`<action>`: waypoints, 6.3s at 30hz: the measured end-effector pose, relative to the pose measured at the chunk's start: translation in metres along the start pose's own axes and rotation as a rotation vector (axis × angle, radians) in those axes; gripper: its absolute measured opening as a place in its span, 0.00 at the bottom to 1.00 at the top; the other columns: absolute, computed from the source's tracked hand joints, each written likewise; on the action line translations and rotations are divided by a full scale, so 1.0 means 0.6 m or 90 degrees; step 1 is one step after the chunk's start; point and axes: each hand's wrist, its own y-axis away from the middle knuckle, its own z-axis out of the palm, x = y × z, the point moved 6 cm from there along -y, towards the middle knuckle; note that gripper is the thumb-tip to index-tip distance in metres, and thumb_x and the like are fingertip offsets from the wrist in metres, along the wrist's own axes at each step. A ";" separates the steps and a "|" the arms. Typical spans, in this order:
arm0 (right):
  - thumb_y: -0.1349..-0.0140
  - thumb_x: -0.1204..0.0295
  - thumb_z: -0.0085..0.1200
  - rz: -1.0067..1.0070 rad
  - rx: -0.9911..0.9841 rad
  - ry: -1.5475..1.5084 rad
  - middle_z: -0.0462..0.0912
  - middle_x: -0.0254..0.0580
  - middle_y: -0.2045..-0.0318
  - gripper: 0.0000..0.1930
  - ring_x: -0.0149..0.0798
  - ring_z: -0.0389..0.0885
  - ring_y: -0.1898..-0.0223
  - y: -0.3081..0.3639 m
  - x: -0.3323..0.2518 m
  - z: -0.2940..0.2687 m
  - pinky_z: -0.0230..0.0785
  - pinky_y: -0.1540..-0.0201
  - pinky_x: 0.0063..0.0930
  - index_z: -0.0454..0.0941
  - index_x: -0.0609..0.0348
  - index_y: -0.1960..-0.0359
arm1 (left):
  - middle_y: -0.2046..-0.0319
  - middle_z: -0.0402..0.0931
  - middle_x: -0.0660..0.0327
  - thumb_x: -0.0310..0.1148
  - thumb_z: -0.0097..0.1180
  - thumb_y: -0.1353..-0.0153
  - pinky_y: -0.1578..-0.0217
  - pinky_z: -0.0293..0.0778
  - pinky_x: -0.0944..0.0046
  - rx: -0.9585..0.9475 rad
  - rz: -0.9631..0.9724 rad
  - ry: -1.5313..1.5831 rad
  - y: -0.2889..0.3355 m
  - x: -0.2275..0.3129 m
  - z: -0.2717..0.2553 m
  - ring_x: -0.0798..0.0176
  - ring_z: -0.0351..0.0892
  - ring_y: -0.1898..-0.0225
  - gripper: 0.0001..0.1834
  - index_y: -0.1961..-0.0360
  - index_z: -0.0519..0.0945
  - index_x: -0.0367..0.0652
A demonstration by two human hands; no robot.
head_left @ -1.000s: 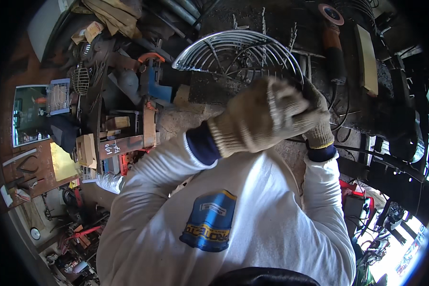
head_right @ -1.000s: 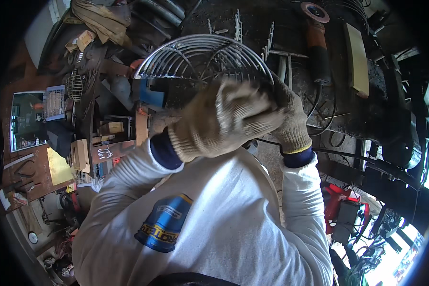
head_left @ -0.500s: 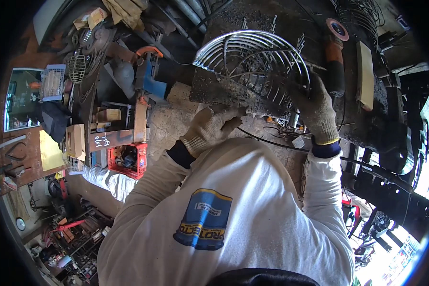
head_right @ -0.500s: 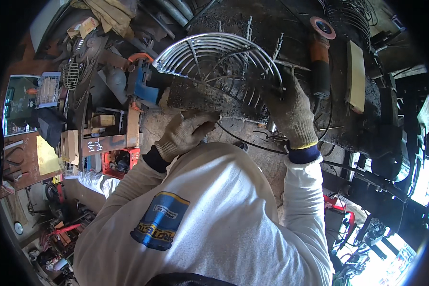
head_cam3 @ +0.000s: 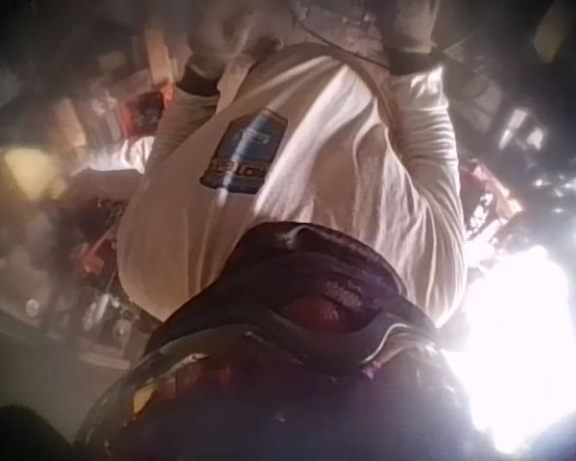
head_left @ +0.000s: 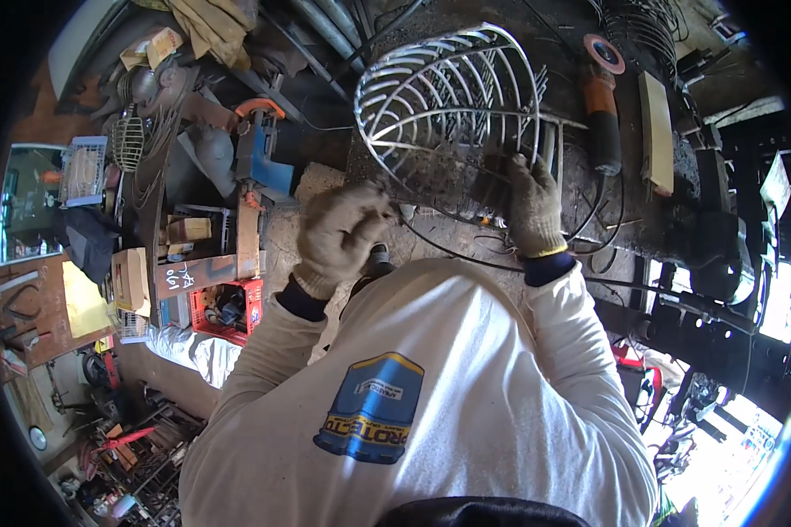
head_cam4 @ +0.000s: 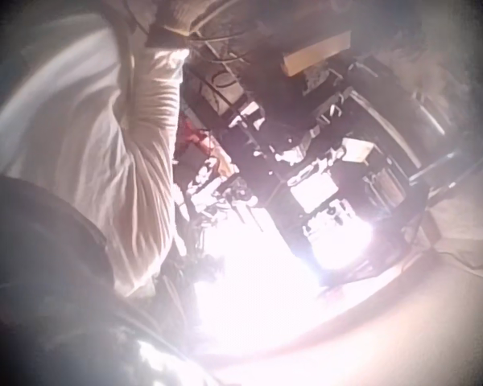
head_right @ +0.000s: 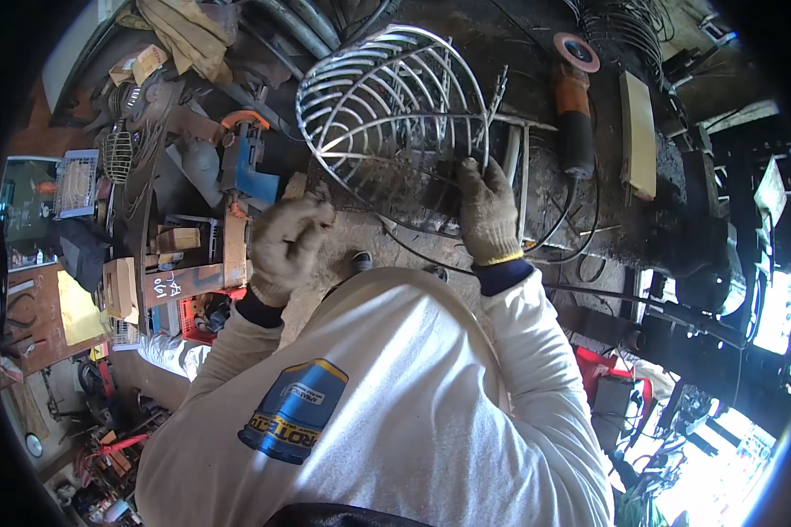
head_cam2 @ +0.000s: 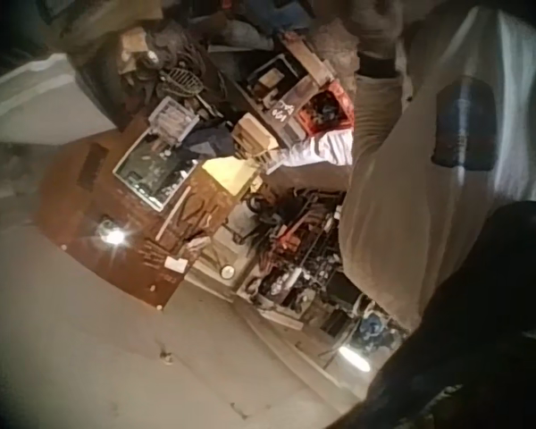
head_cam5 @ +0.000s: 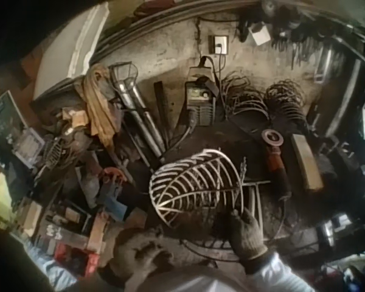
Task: The person welds components of a metal cage together, grinds the welded joints with a power tool, and welds additional sections to form a spherical structure.
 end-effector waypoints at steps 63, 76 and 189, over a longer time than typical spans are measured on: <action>0.27 0.62 0.56 -0.176 -0.190 -0.137 0.84 0.34 0.55 0.20 0.27 0.79 0.53 0.146 -0.074 0.130 0.72 0.47 0.24 0.77 0.63 0.41 | 0.34 0.71 0.48 0.37 0.46 0.29 0.32 0.68 0.43 -0.063 -0.284 1.229 -0.144 -0.072 -0.086 0.48 0.71 0.33 0.26 0.33 0.70 0.36; 0.32 0.64 0.63 -0.195 -0.154 -0.006 0.87 0.39 0.66 0.16 0.29 0.84 0.64 0.144 -0.088 0.133 0.77 0.60 0.26 0.84 0.64 0.51 | 0.34 0.70 0.46 0.40 0.43 0.27 0.34 0.68 0.42 -0.038 -0.285 1.168 -0.148 -0.098 -0.063 0.45 0.73 0.36 0.27 0.33 0.69 0.34; 0.27 0.65 0.54 0.010 -0.097 -0.064 0.85 0.42 0.53 0.21 0.30 0.82 0.54 0.088 0.035 0.030 0.75 0.49 0.25 0.74 0.64 0.38 | 0.39 0.77 0.57 0.47 0.49 0.26 0.40 0.77 0.48 0.110 -0.602 0.864 -0.183 -0.205 0.064 0.53 0.77 0.40 0.23 0.38 0.76 0.45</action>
